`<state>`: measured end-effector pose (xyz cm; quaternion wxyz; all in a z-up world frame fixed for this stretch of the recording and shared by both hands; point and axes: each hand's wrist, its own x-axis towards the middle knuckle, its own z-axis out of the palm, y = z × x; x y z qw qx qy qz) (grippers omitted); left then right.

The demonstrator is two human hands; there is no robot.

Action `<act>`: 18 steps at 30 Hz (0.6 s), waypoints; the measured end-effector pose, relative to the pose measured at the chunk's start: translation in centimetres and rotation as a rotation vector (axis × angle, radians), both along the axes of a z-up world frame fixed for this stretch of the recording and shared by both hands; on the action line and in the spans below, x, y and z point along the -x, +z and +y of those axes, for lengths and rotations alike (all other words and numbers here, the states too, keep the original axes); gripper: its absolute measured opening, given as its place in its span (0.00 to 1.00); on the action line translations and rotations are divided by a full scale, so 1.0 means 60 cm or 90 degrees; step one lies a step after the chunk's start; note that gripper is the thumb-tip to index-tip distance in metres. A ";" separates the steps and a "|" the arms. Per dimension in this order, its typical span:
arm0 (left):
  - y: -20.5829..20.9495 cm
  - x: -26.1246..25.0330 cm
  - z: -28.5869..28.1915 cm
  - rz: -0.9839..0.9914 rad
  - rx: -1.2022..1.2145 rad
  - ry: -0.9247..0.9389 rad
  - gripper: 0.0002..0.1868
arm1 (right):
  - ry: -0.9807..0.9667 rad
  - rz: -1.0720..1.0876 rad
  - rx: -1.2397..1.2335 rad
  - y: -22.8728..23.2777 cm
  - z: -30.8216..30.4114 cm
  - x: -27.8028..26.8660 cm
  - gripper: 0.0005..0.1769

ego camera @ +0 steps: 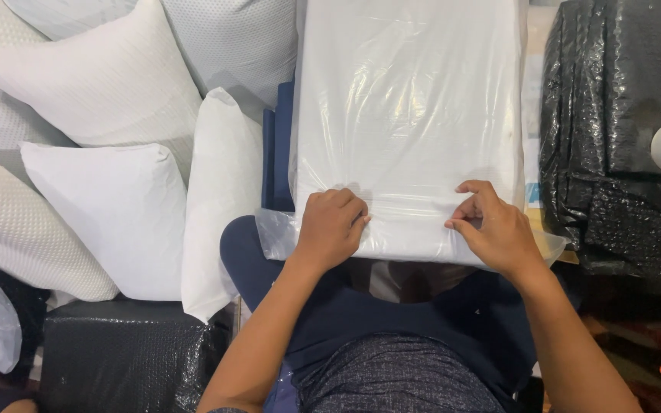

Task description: Cleaning a pillow with a lint roller and then placing it into a plastic bag for packaging.

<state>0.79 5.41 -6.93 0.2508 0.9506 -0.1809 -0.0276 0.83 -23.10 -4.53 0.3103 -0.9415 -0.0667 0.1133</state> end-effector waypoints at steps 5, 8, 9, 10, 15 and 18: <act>-0.023 0.008 -0.002 -0.087 -0.019 0.016 0.08 | -0.001 -0.030 0.073 -0.004 0.007 0.001 0.28; -0.038 0.012 0.000 -0.145 -0.039 0.001 0.10 | 0.008 -0.047 0.083 -0.011 0.006 0.002 0.29; -0.040 0.013 0.000 -0.146 -0.039 0.001 0.10 | 0.008 -0.047 0.083 -0.010 0.007 0.002 0.29; -0.042 0.015 0.000 -0.167 -0.047 -0.005 0.11 | 0.011 -0.062 0.079 -0.009 0.007 0.004 0.29; -0.055 0.020 -0.004 -0.280 -0.017 -0.013 0.12 | 0.021 -0.097 0.071 -0.016 0.006 0.006 0.30; -0.091 0.027 -0.009 -0.390 -0.055 -0.033 0.11 | 0.024 -0.120 0.073 -0.017 0.006 0.008 0.31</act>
